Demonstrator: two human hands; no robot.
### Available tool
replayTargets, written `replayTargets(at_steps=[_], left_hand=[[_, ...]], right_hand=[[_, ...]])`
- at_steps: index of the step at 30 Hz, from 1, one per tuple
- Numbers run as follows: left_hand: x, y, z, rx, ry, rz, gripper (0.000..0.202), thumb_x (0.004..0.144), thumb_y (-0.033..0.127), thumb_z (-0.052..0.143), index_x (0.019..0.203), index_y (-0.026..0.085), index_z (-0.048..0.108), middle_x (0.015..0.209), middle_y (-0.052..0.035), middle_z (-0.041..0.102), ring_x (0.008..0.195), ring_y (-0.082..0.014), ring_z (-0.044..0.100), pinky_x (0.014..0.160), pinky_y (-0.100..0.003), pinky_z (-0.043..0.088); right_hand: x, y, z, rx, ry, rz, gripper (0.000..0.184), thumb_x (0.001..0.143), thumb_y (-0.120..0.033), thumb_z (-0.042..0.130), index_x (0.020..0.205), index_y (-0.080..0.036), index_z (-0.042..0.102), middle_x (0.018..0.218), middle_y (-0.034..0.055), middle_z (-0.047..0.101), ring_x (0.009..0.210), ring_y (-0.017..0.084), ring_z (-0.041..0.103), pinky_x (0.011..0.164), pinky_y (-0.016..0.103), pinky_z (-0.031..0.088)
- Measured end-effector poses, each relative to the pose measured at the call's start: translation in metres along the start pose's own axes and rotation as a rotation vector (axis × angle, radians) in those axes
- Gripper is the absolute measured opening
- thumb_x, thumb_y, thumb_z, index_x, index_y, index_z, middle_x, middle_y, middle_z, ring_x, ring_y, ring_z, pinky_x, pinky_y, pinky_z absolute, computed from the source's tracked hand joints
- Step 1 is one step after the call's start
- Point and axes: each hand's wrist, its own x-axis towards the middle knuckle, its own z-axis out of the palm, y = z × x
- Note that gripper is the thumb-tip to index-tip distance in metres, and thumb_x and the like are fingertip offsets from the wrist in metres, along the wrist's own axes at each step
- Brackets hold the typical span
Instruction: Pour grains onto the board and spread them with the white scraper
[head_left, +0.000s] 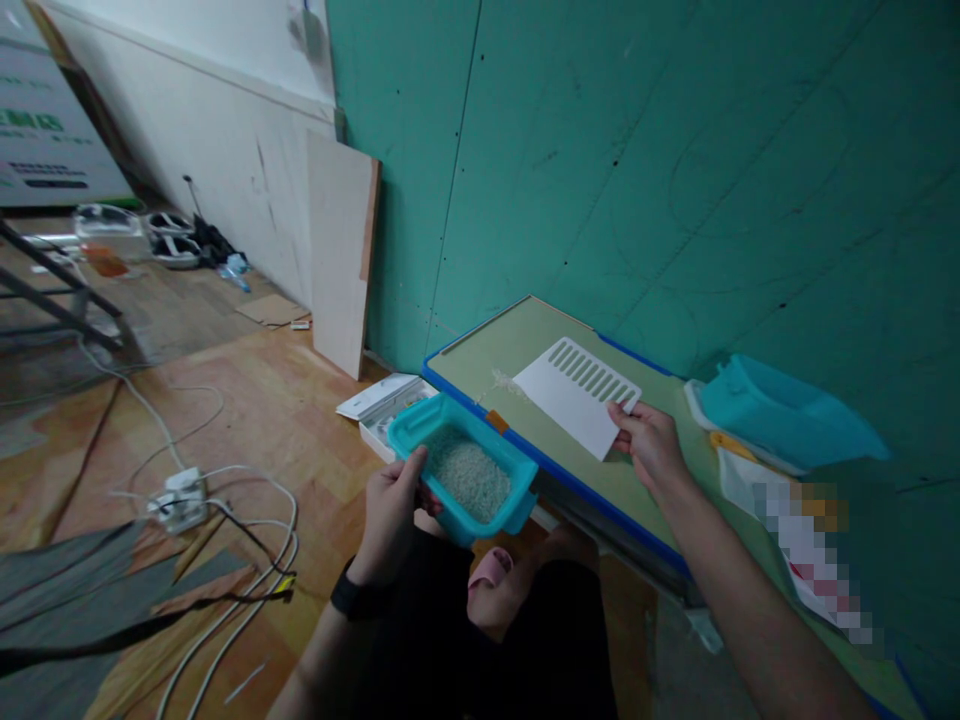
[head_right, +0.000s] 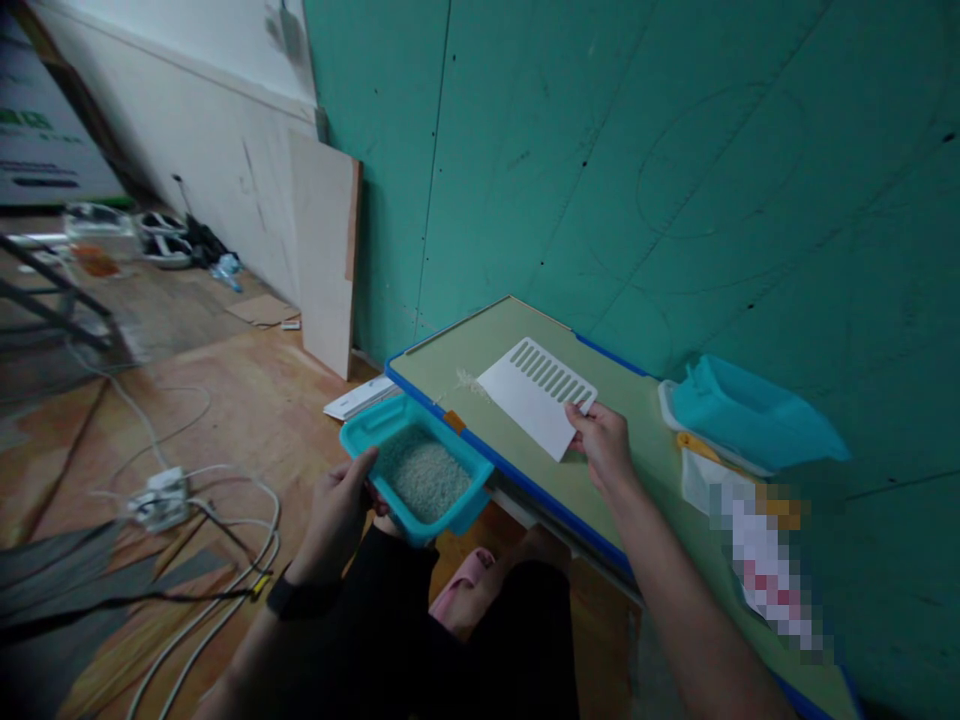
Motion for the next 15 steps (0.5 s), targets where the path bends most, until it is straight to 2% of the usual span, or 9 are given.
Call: replayTargets(at_steps=[8,15], left_hand=[[0.004,0.021,0.001,0.06,0.014,0.002,0.044,0.07,0.05,0.067,0.043,0.02,0.049,0.033,-0.0006,0.053,0.032,-0.0129,0.05,0.038,-0.023,0.04],[0.006,0.021,0.007,0.054,-0.015,0.019,0.044,0.072,0.049,0.066,0.044,0.02,0.05,0.034,-0.0007,0.054,0.031,-0.012,0.05,0.037,-0.022,0.039]], right_hand=[[0.015,-0.009,0.038,-0.018,-0.104,0.063,0.023,0.059,-0.026,0.077,0.073,-0.014,0.063,0.059,0.0023,0.069,0.045,0.017,0.062,0.039,0.025,0.049],[0.006,-0.008,0.047,-0.028,-0.207,0.072,0.026,0.058,-0.029,0.08,0.071,-0.014,0.064,0.058,0.003,0.068,0.046,0.016,0.062,0.038,0.022,0.046]])
